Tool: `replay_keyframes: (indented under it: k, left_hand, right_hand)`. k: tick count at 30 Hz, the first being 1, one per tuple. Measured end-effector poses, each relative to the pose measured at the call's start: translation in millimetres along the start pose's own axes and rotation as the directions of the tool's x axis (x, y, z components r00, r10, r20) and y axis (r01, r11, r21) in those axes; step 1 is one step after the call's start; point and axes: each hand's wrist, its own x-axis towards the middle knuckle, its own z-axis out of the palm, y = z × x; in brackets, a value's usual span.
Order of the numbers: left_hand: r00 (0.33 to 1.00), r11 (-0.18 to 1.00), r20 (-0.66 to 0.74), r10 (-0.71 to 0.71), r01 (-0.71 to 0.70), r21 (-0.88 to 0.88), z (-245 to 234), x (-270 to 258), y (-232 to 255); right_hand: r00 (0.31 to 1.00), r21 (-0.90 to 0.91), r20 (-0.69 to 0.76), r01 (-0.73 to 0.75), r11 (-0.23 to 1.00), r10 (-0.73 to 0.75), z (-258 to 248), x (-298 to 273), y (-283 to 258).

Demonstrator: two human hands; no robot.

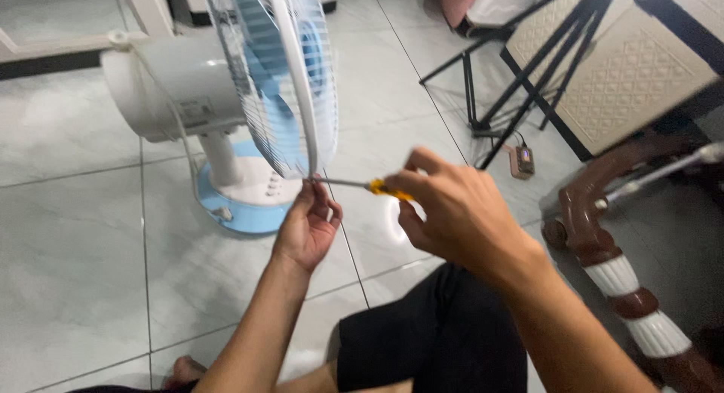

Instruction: The person disassembles a small electric fan by removing the front grille, fan blades, and motor housing using a screwdriver. The components are placed on the floor as they are removed.

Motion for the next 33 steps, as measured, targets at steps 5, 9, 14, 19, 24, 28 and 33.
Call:
replay_keyframes:
  k: [5, 9, 14, 19, 24, 28, 33]
  left_hand:
    - [0.999, 0.998, 0.012, 0.044, -0.045, 0.051, -2, 1, -3]
    - [0.996, 0.999, 0.083, 0.044, -0.045, 0.012, -4, -2, -3]
    - [0.997, 0.996, 0.072, 0.021, -0.014, -0.091, 0, -3, -4]
    - [0.997, 0.989, 0.063, -0.038, 0.047, -0.138, -7, 0, 1]
    - [0.997, 0.985, 0.067, -0.044, 0.054, -0.164, -10, 3, 4]
    - [0.999, 0.984, 0.019, -0.046, 0.049, -0.173, -13, 4, 6]
    - [0.998, 0.984, 0.043, -0.043, 0.05, -0.17, -12, 3, 8]
  right_hand:
    - [0.997, -0.113, -0.001, 0.075, 0.991, -0.076, -14, 4, -21]
    - [0.992, -0.2, 0.098, 0.096, 0.975, -0.078, -24, 11, -38]
    - [0.989, -0.099, -0.004, 0.147, 0.984, -0.148, -34, 13, -52]
    - [0.973, 0.0, -0.131, 0.19, 0.982, -0.188, -28, 10, -60]
    - [0.973, 0.067, -0.132, 0.199, 0.978, -0.189, -21, 18, -66]
    - [0.971, 0.033, -0.095, 0.222, 0.974, -0.218, -19, 19, -66]
    - [0.908, -0.111, -0.095, 0.398, 0.911, -0.409, -18, 28, -62]
